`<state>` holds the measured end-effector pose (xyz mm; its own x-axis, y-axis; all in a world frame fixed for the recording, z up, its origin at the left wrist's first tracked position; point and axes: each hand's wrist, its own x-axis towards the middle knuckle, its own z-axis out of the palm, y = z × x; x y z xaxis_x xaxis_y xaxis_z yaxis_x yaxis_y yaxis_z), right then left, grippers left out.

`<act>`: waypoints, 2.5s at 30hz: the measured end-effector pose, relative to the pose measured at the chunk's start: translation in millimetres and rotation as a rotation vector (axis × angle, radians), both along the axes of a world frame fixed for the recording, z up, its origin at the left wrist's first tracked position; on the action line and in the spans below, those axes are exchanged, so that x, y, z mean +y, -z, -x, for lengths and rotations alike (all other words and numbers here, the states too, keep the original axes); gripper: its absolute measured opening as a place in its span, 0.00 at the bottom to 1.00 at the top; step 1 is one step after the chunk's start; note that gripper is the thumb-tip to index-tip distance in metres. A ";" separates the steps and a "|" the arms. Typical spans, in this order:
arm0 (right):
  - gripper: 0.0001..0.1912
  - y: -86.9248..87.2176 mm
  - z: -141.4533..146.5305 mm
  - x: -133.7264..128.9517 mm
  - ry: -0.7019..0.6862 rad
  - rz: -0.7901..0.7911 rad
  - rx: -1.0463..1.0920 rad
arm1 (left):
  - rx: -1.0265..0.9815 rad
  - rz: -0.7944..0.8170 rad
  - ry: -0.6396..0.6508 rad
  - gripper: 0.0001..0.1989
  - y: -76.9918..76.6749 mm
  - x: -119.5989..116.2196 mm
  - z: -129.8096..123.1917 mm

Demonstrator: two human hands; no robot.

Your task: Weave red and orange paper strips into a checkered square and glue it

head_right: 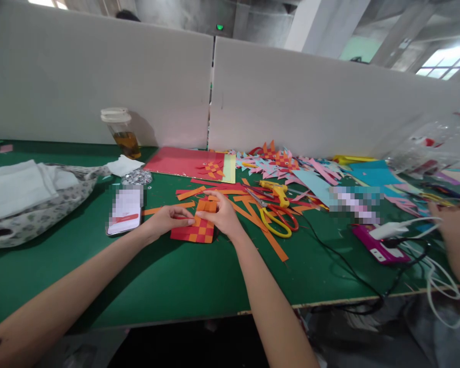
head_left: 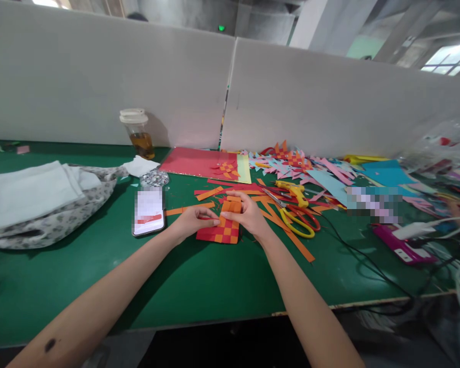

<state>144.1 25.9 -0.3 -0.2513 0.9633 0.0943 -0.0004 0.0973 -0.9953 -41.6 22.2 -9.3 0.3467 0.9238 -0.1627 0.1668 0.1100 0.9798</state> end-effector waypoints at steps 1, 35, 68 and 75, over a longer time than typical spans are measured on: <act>0.32 -0.5 -0.2 -0.2 -0.001 0.002 -0.002 | -0.003 0.002 0.005 0.13 -0.1 0.1 0.1; 0.28 -5.2 3.1 1.3 0.128 0.056 -0.015 | -0.016 -0.007 -0.058 0.12 3.5 0.2 -3.4; 0.27 -3.6 3.2 1.6 0.128 0.008 -0.052 | -0.055 -0.070 -0.063 0.17 -1.3 -3.5 -2.9; 0.27 -4.0 3.7 1.3 0.140 0.008 -0.046 | -0.110 -0.094 -0.057 0.18 -1.4 -5.1 -4.0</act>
<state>140.4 27.3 3.7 -0.1179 0.9899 0.0782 0.0580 0.0855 -0.9947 -37.6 17.1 -8.0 0.3045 0.9517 -0.0383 0.0540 0.0229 0.9983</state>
